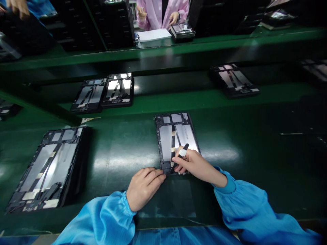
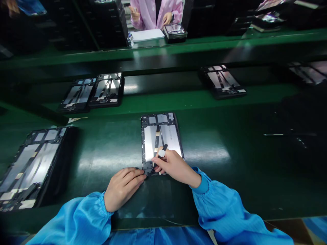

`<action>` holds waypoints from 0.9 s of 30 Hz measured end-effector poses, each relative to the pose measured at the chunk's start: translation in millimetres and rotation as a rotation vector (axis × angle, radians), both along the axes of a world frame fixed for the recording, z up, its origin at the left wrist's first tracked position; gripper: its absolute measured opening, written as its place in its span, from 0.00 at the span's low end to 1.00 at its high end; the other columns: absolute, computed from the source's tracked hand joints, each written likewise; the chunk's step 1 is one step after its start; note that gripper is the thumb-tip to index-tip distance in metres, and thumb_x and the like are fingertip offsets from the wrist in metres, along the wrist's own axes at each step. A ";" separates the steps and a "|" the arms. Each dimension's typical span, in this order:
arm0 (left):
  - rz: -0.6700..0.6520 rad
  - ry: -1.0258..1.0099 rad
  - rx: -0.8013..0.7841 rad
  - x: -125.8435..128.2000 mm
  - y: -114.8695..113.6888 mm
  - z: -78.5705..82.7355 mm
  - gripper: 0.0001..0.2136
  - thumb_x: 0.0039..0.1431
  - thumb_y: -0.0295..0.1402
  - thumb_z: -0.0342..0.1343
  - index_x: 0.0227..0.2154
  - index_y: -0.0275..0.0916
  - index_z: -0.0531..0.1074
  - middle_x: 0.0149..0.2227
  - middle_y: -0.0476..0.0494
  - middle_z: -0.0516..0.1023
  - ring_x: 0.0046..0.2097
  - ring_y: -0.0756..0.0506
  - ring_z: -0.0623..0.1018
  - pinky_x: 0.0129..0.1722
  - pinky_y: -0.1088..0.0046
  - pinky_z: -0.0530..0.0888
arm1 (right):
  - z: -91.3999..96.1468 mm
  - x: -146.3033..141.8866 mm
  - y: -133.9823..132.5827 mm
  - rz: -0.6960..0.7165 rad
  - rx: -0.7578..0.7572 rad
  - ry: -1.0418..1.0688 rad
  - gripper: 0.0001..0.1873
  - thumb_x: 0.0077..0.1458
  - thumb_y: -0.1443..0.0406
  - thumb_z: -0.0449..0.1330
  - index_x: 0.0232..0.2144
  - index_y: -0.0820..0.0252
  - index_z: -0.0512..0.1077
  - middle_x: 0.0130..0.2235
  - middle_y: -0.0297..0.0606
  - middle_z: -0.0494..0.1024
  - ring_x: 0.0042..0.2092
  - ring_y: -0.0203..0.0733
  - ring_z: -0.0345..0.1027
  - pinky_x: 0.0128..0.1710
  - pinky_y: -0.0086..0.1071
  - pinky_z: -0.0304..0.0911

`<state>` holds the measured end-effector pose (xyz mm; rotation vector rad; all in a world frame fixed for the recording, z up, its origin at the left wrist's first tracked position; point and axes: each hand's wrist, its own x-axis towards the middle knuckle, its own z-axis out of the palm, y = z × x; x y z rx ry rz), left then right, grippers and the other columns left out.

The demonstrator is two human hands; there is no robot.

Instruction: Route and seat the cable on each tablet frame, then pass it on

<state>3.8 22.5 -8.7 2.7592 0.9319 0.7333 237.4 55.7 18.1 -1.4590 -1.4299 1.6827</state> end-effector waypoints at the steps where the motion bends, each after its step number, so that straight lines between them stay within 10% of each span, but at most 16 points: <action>1: -0.003 -0.004 -0.002 0.0 0.0 -0.5 0.08 0.67 0.28 0.52 0.45 0.37 0.74 0.43 0.44 0.79 0.44 0.47 0.75 0.41 0.71 0.72 | 0.3 0.1 -0.1 0.001 0.004 -0.001 0.12 0.59 0.57 0.59 0.32 0.59 0.68 0.23 0.32 0.75 0.31 0.44 0.80 0.26 0.31 0.75; 27: -0.071 0.201 0.054 -2.9 3.4 4.1 0.16 0.70 0.25 0.42 0.55 0.39 0.68 0.48 0.38 0.73 0.46 0.43 0.73 0.39 0.67 0.72 | 1.5 23.0 -25.7 -0.044 0.292 -0.224 0.12 0.63 0.57 0.55 0.30 0.56 0.69 0.28 0.34 0.72 0.27 0.40 0.70 0.25 0.32 0.64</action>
